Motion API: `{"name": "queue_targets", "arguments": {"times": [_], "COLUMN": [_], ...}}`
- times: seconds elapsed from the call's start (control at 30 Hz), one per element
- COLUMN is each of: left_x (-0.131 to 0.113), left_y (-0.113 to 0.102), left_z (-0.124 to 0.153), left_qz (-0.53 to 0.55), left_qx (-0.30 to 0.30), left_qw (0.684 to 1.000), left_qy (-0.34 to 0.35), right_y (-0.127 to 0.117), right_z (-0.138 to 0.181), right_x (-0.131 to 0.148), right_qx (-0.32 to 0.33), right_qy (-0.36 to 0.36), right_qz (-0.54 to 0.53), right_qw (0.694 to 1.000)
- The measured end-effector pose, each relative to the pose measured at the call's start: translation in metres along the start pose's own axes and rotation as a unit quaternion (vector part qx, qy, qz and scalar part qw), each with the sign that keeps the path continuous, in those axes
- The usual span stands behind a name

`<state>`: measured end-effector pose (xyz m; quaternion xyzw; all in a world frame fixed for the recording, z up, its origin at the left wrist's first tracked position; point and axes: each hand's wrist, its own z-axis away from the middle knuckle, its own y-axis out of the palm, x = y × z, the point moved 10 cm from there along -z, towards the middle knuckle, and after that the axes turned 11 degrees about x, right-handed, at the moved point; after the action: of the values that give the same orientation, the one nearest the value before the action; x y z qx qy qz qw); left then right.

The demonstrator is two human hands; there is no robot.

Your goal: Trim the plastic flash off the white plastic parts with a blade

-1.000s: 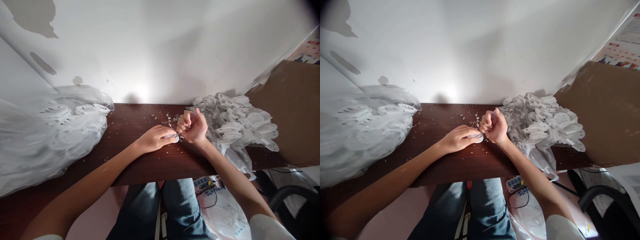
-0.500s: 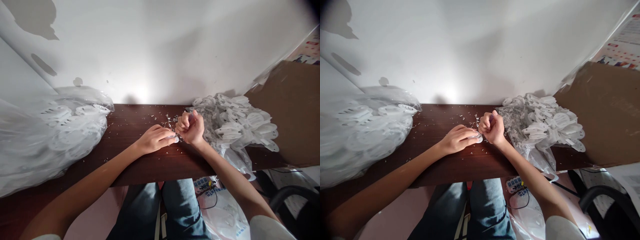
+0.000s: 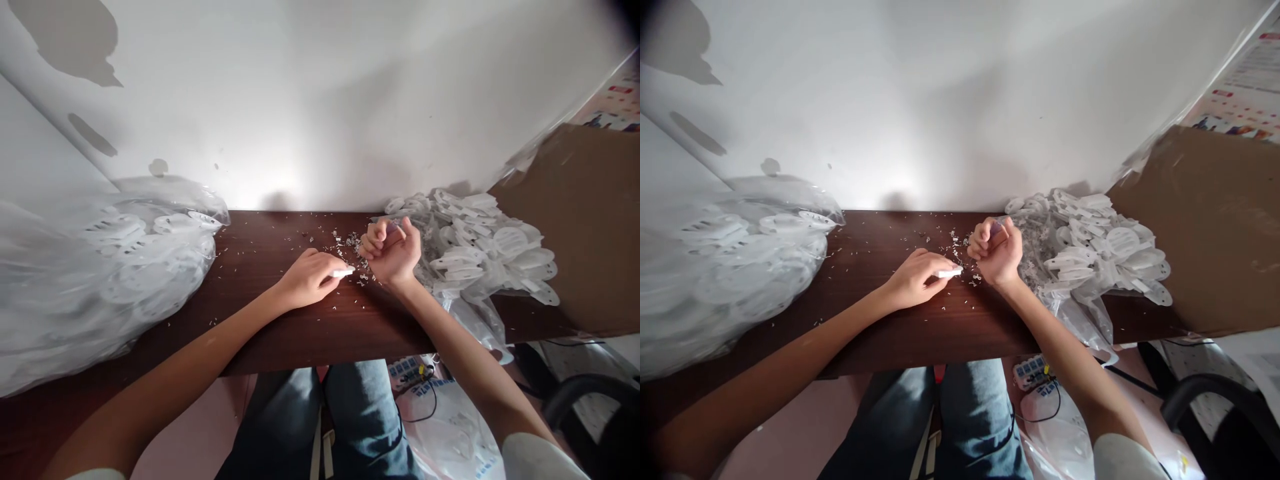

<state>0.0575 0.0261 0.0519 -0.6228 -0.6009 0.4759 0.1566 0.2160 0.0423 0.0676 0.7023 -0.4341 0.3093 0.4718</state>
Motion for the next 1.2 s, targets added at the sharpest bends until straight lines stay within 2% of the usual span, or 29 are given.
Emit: {"name": "queue_targets", "arguments": {"times": [0.1, 0.13, 0.23, 0.3, 0.4, 0.57, 0.7, 0.97, 1.1, 1.2], "left_x": [0.029, 0.039, 0.059, 0.067, 0.074, 0.074, 0.070, 0.067, 0.061, 0.054], "left_y": [-0.018, -0.020, -0.021, -0.022, -0.022, -0.020, -0.020, -0.025, -0.031, -0.034], "left_z": [0.008, 0.011, 0.016, 0.019, 0.022, 0.026, 0.026, 0.028, 0.029, 0.027], "left_qz": [0.111, 0.155, 0.250, 0.280, 0.302, 0.306, 0.308, 0.247, 0.193, 0.149], "left_qx": [-0.110, -0.135, -0.183, -0.203, -0.223, -0.220, -0.222, -0.228, -0.230, -0.229], "left_qw": [0.981, 0.967, 0.929, 0.912, 0.897, 0.896, 0.896, 0.908, 0.919, 0.926], "left_qy": [-0.116, -0.149, -0.203, -0.220, -0.232, -0.235, -0.232, -0.250, -0.257, -0.260], "right_y": [0.000, 0.004, 0.021, 0.027, 0.033, 0.041, 0.044, 0.046, 0.047, 0.050], "right_z": [-0.001, -0.001, 0.003, 0.006, 0.010, 0.013, 0.015, 0.016, 0.018, 0.021], "right_x": [0.007, 0.008, 0.001, -0.007, -0.014, -0.016, -0.021, -0.029, -0.032, -0.034], "right_qx": [0.011, 0.028, 0.093, 0.115, 0.123, 0.129, 0.138, 0.147, 0.140, 0.128], "right_qy": [-0.032, -0.038, -0.049, -0.045, -0.047, -0.062, -0.062, -0.068, -0.070, -0.079], "right_qz": [0.178, 0.267, 0.495, 0.570, 0.620, 0.650, 0.654, 0.640, 0.655, 0.680], "right_qw": [0.983, 0.962, 0.863, 0.812, 0.774, 0.747, 0.741, 0.751, 0.739, 0.718]}}
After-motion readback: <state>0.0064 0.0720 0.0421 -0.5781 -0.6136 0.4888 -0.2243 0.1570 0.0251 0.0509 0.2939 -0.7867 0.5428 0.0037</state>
